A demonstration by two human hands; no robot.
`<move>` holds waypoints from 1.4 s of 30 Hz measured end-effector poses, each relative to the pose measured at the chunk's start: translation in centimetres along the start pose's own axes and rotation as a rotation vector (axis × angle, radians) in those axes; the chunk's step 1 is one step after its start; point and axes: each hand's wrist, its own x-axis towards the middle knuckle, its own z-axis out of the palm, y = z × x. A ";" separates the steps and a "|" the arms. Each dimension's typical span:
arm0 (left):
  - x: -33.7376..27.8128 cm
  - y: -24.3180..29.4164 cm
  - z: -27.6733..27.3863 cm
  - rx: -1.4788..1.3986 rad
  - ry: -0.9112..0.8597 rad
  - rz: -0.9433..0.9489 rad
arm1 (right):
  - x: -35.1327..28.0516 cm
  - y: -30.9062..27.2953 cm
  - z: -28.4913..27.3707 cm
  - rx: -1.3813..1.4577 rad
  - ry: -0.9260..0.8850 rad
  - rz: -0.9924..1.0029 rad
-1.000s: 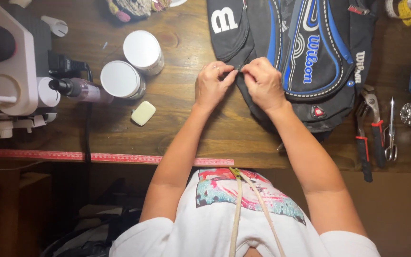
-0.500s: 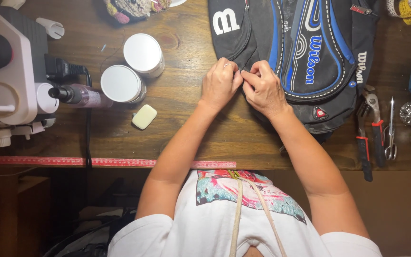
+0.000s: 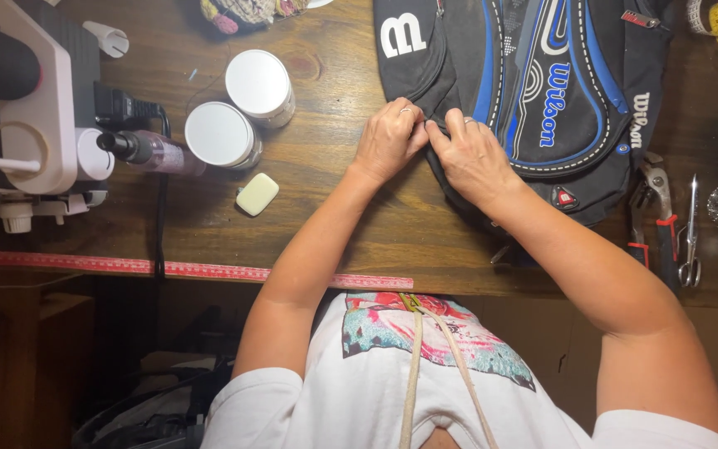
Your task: The person repairs a zipper on a black and blue backpack using pliers, scissors, and a needle and thread.
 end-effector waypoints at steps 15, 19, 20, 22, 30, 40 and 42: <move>-0.2 2.2 -0.4 0.177 -0.001 -0.110 | 2.7 1.7 1.8 1.253 -0.175 1.266; 0.1 2.7 -0.9 0.126 -0.024 -0.163 | 2.7 2.3 3.0 1.046 -0.303 1.144; 0.1 2.3 -0.6 0.127 -0.029 -0.170 | 2.8 2.4 3.4 0.893 -0.343 1.052; 0.1 1.8 0.0 0.130 -0.035 -0.175 | 3.1 2.4 3.4 0.743 -0.378 0.960; -0.5 1.0 0.5 0.179 0.123 0.056 | 2.4 0.8 0.5 0.633 -0.324 0.791; 2.6 3.4 -6.0 -0.306 0.134 -0.119 | 0.9 1.6 -0.8 0.356 0.102 0.314; 2.3 3.7 -5.2 -0.260 0.146 -0.795 | 0.6 2.8 -1.5 0.475 0.196 0.322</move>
